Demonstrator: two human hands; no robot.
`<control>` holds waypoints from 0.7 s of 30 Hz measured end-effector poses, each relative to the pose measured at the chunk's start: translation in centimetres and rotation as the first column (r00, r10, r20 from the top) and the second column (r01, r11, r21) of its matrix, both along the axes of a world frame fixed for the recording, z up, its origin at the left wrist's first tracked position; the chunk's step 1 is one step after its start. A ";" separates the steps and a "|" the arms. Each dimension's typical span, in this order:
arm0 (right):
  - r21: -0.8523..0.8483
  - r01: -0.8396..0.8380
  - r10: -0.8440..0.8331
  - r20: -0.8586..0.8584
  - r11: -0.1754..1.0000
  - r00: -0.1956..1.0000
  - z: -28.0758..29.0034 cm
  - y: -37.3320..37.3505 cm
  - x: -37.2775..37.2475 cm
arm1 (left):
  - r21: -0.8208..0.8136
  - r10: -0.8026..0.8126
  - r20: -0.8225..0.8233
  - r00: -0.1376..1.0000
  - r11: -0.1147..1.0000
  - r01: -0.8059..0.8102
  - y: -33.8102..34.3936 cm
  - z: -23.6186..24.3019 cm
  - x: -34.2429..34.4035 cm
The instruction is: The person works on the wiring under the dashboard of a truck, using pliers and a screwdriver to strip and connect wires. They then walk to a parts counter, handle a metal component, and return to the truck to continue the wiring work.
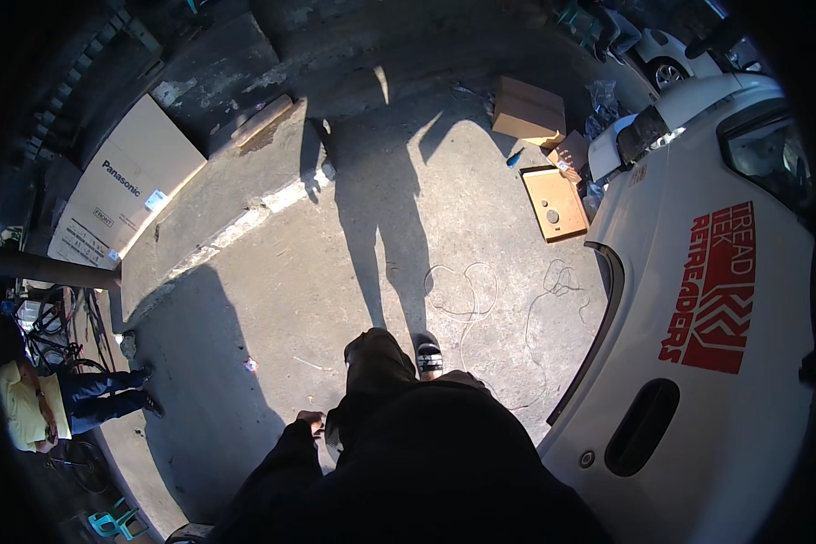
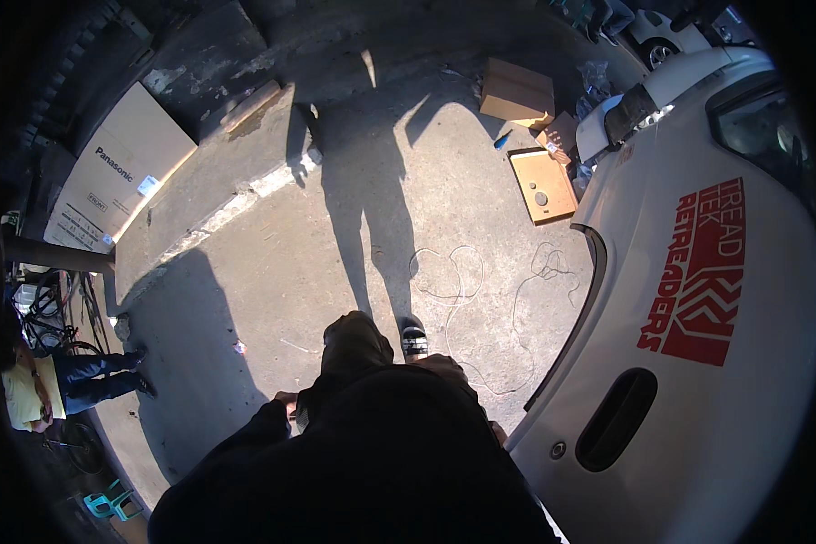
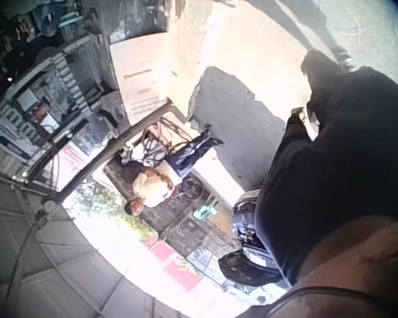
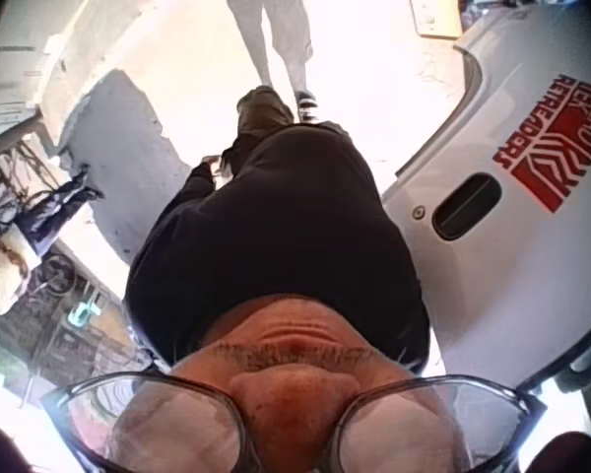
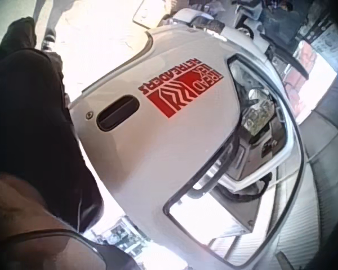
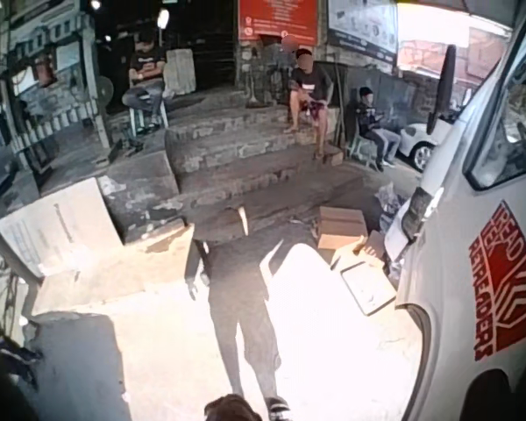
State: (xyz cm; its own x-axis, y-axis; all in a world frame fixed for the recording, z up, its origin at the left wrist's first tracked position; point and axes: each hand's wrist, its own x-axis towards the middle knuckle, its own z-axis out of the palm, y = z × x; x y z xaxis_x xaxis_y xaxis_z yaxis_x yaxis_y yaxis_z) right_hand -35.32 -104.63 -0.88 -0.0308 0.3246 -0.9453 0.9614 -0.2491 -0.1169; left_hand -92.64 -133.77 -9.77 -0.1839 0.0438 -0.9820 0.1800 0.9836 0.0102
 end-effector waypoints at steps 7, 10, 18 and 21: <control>0.087 0.138 -0.129 -0.109 0.987 0.986 -2.6 15.7 -15.3 | 0.308 0.392 -0.107 0.914 0.887 -0.344 22.2 -3.0 -19.0; 0.032 0.064 -0.063 -0.042 0.997 0.997 -2.7 20.2 -21.2 | 0.623 0.552 -0.020 0.833 0.659 -0.422 35.1 -0.7 -28.2; 0.203 0.570 -0.497 -0.318 0.796 0.808 8.0 46.5 -40.5 | 0.227 -0.540 -0.773 0.334 0.257 0.939 62.8 6.4 -46.4; 0.291 0.558 -0.451 -0.361 0.777 0.816 10.1 60.3 -48.2 | 0.402 -0.225 -0.873 0.433 0.170 0.899 69.6 4.1 -50.2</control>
